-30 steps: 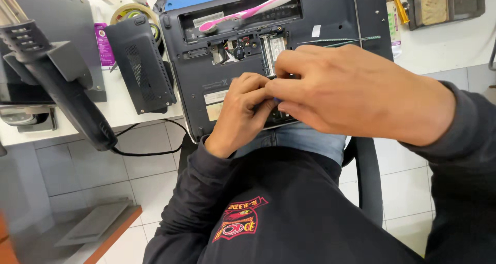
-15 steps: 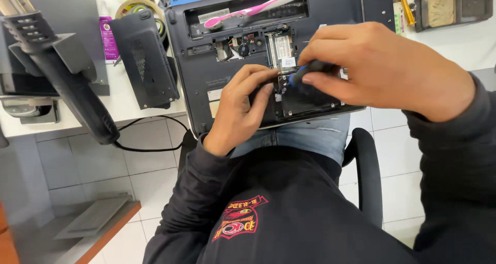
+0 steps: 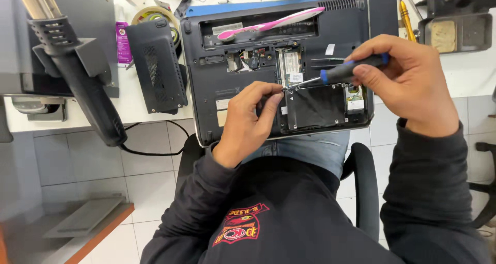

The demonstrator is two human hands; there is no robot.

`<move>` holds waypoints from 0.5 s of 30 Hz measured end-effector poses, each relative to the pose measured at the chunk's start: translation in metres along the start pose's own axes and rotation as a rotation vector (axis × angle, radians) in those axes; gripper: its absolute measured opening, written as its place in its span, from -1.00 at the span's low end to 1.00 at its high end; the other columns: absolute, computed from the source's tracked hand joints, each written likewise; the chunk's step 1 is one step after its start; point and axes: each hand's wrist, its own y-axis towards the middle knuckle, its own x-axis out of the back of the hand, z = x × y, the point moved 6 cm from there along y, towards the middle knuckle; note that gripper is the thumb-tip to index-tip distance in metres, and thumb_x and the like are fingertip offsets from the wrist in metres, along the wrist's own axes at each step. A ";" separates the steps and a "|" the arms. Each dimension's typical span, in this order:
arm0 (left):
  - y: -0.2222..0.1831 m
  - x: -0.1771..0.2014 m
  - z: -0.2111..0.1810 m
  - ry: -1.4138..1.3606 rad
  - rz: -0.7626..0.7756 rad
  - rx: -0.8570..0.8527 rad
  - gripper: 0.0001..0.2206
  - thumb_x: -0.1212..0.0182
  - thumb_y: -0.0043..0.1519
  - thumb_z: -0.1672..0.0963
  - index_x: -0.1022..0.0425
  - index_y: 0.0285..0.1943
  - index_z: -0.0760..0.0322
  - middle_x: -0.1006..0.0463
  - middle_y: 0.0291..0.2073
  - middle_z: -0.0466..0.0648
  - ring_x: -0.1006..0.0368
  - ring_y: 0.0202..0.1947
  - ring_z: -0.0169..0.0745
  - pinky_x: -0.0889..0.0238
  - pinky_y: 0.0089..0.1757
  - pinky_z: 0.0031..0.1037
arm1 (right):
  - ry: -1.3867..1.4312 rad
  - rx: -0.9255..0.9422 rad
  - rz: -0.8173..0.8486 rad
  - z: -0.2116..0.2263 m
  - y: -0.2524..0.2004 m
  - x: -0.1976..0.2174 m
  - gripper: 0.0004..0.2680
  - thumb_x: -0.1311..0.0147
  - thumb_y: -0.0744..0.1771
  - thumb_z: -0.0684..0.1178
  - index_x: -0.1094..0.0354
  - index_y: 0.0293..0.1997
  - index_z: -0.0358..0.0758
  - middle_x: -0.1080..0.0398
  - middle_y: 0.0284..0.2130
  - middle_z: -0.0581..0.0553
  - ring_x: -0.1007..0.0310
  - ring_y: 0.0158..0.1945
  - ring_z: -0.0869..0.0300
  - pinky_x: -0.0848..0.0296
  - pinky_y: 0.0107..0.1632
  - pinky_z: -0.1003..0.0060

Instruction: The person places a hard drive into the drive bay of an open laptop and secures it with multiple screws using a screwdriver. The person repeatedly tightens and adjusts the screws to ensure the drive is firmly mounted.

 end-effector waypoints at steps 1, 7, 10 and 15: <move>0.000 0.000 0.000 0.002 -0.001 0.000 -0.86 -0.19 0.52 0.16 -0.63 0.11 0.32 -0.70 -0.08 -0.05 -0.57 -0.14 -0.23 -0.38 -0.18 -0.43 | 0.001 0.002 0.001 -0.001 0.000 -0.001 -0.91 -0.24 0.52 -0.26 -0.48 0.16 -0.42 -0.51 -0.01 -0.24 -0.58 -0.12 0.16 -0.55 -0.07 0.41; 0.001 0.000 0.011 -0.164 -0.036 0.164 -0.85 -0.17 0.51 0.15 -0.62 0.12 0.31 -0.77 -0.13 -0.04 -0.71 -0.08 -0.30 -0.58 0.02 -0.46 | 0.065 0.033 -0.020 -0.005 0.002 -0.004 -0.89 -0.21 0.52 -0.26 -0.45 0.19 -0.42 -0.53 0.04 -0.30 -0.61 -0.15 0.09 -0.63 -0.01 0.35; 0.001 -0.002 0.018 -0.242 -0.039 0.251 -0.82 -0.25 0.48 0.11 -0.61 0.13 0.30 -0.76 -0.14 -0.10 -0.63 -0.14 -0.38 -0.51 -0.04 -0.53 | 0.083 0.068 -0.025 -0.005 0.003 -0.006 -0.89 -0.22 0.53 -0.24 -0.44 0.19 -0.41 -0.54 0.05 -0.29 -0.59 -0.12 0.08 -0.64 0.00 0.33; 0.005 -0.004 0.013 -0.383 -0.084 0.262 -0.85 -0.23 0.51 0.10 -0.60 0.05 0.27 -0.68 -0.22 -0.10 -0.64 -0.17 -0.33 -0.55 -0.06 -0.52 | 0.160 0.091 -0.063 -0.010 0.002 -0.011 -0.90 -0.21 0.53 -0.26 -0.41 0.16 -0.43 -0.55 0.07 -0.35 -0.60 -0.05 0.02 -0.75 0.07 0.27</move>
